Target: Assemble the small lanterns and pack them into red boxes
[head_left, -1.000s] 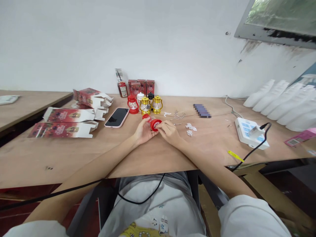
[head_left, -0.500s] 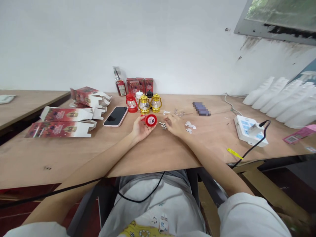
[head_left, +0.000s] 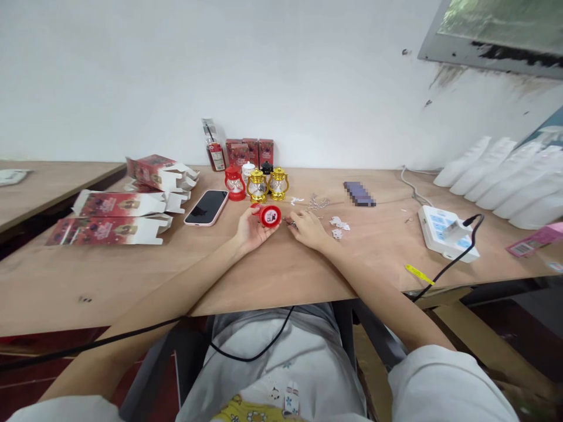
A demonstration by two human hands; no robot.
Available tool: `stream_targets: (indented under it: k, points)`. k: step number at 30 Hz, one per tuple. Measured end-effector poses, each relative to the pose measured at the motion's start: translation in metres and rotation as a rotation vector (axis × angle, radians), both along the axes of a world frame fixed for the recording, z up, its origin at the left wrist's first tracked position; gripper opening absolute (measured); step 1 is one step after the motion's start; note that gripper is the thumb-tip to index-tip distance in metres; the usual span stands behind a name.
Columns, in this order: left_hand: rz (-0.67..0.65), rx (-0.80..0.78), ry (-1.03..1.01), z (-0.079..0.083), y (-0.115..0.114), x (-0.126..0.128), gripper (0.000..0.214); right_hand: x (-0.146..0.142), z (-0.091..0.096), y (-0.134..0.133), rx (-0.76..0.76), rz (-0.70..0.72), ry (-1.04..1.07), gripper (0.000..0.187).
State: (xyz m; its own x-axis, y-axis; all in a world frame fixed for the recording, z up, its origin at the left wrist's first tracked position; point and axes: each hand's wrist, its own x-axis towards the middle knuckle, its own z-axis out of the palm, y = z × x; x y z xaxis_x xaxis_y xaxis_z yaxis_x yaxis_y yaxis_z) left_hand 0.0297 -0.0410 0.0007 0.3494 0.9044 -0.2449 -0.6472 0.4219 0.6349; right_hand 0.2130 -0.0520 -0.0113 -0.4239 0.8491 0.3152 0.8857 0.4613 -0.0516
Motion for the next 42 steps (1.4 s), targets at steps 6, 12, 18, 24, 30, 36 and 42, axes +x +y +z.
stream_targets:
  k: [6,12,18,24,30,36,42]
  points:
    - [-0.001,0.010,-0.011,-0.002,0.001,0.000,0.029,-0.003,0.000,-0.001,0.019,0.028,0.013,0.019]
    - [-0.021,0.010,-0.001,-0.002,0.001,0.000,0.027,-0.004,-0.002,-0.001,0.010,0.052,0.085,0.015]
    - [-0.022,0.019,0.006,-0.002,0.001,0.000,0.026,-0.006,-0.003,-0.001,0.005,0.058,0.046,0.014]
    - [-0.042,0.032,0.010,-0.002,0.001,-0.001,0.028,-0.004,-0.005,0.000,-0.028,0.065,0.086,0.018]
    - [-0.053,0.040,0.012,-0.003,0.001,-0.001,0.027,-0.001,-0.009,0.004,-0.001,0.138,0.364,0.019]
    - [-0.037,0.034,0.005,-0.001,0.000,0.000,0.023,-0.001,-0.011,0.010,-0.024,0.166,0.765,0.017]
    - [-0.021,0.023,-0.001,0.000,-0.002,0.000,0.021,-0.004,-0.017,0.014,-0.234,0.165,1.090,0.011]
